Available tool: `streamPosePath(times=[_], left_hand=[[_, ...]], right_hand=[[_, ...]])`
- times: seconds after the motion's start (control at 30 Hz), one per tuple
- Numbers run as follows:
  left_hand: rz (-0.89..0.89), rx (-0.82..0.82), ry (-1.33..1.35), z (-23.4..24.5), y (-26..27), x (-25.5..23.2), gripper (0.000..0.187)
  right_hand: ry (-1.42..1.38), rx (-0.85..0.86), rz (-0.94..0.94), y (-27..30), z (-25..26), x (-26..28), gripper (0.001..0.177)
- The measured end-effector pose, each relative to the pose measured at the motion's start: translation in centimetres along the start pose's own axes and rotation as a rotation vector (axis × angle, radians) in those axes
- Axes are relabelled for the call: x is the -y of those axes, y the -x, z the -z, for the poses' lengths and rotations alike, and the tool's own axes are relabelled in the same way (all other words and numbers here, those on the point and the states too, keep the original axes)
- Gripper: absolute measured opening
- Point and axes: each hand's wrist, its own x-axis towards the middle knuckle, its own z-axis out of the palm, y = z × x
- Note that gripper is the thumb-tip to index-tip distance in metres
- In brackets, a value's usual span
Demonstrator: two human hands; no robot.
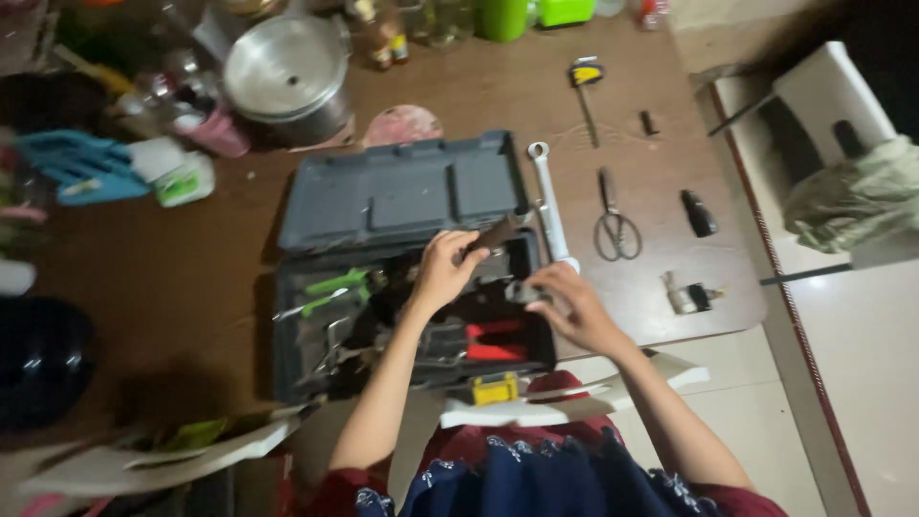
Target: The person removes various tools from a black toolbox and places them on a table, including wrenches, pliers, screwdrivers, a tape measure, and small metal parts. The person continues to sort and arrange the tools on the table while the toolbox remains open.
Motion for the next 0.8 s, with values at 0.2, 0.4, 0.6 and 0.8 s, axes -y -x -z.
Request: streamPosePath(times=[0.2,0.4,0.6,0.8], left_hand=[[0.322,0.040,0.730,-14.9,-8.0,-5.1,0.026],[0.636,0.131,0.723,-32.5,-16.8,-4.3,0.073],[0.612,-0.037,0.213,-40.0,-25.8,-0.8,0.046],[0.628,-0.135,-0.004,-46.0,-33.2,7.7,0.037]], right_hand=[[-0.506,-0.201,-0.541,4.6,11.7,-10.1,0.026],[-0.470,-0.399,-0.981,5.2,21.9,-23.6,0.051],[-0.048,-0.373,-0.825,0.5,27.1,-43.3,0.038],[0.194,-0.263,-0.783,-6.3,26.6,-53.5,0.040]])
